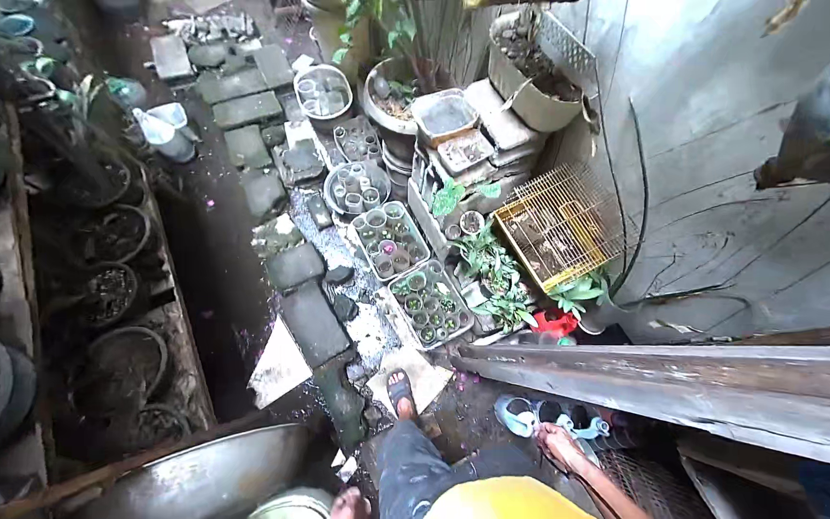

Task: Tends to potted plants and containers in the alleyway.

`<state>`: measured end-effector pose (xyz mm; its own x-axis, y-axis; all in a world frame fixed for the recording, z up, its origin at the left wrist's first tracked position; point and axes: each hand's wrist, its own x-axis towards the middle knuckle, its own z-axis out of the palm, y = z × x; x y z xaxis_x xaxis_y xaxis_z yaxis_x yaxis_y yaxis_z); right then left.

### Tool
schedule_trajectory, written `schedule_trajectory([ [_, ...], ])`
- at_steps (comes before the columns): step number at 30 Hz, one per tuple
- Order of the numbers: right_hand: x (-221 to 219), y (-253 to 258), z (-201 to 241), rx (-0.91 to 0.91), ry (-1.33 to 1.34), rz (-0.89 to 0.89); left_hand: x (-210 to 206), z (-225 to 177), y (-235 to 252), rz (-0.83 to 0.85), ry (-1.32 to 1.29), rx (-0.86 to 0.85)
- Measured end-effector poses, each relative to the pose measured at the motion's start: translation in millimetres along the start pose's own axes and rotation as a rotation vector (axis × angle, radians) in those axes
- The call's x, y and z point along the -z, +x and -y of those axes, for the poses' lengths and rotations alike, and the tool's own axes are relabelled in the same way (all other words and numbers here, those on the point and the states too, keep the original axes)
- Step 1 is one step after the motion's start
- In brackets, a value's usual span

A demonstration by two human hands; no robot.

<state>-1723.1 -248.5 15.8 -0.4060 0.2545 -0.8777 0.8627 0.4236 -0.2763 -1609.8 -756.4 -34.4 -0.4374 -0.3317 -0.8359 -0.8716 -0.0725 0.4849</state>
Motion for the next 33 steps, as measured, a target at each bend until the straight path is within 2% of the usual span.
schedule_trajectory([
  [2,-3.5,5.1,19.4,0.04,-0.082,-0.067,25.9,-81.8,38.4,-0.015,0.08,-0.123],
  [5,-12.1,3.5,47.9,-0.001,0.005,-0.038,52.0,-215.1,58.0,-0.078,0.098,-0.167],
  [7,-18.9,3.9,62.6,-0.034,0.085,-0.028,61.1,-276.5,74.7,-0.111,0.012,-0.199],
  [9,-22.7,8.8,81.2,-0.067,0.139,-0.02,62.4,-320.2,87.9,-0.123,-0.037,-0.246],
  [12,-27.1,16.8,105.4,-0.135,0.216,0.03,52.4,-348.0,89.4,-0.112,-0.001,-0.267],
  [16,-26.6,24.4,142.8,-0.173,0.312,0.083,30.0,-334.7,85.1,-0.052,0.094,-0.227],
  [20,-22.6,42.1,153.2,-0.145,0.321,0.118,12.3,-308.2,76.8,0.038,0.246,-0.24],
  [25,-4.0,56.2,158.0,-0.152,0.411,0.055,-20.5,-336.0,80.6,0.031,0.293,-0.257],
  [27,2.5,58.0,154.8,-0.169,0.451,0.025,-37.0,-368.1,91.0,0.022,0.411,-0.336],
  [29,4.7,60.0,145.9,-0.199,0.508,-0.001,-58.0,-416.8,99.3,0.015,0.572,-0.447],
  [33,-1.1,44.7,136.3,-0.239,0.643,-0.055,-117.9,-553.2,107.0,-0.006,0.839,-0.684],
])
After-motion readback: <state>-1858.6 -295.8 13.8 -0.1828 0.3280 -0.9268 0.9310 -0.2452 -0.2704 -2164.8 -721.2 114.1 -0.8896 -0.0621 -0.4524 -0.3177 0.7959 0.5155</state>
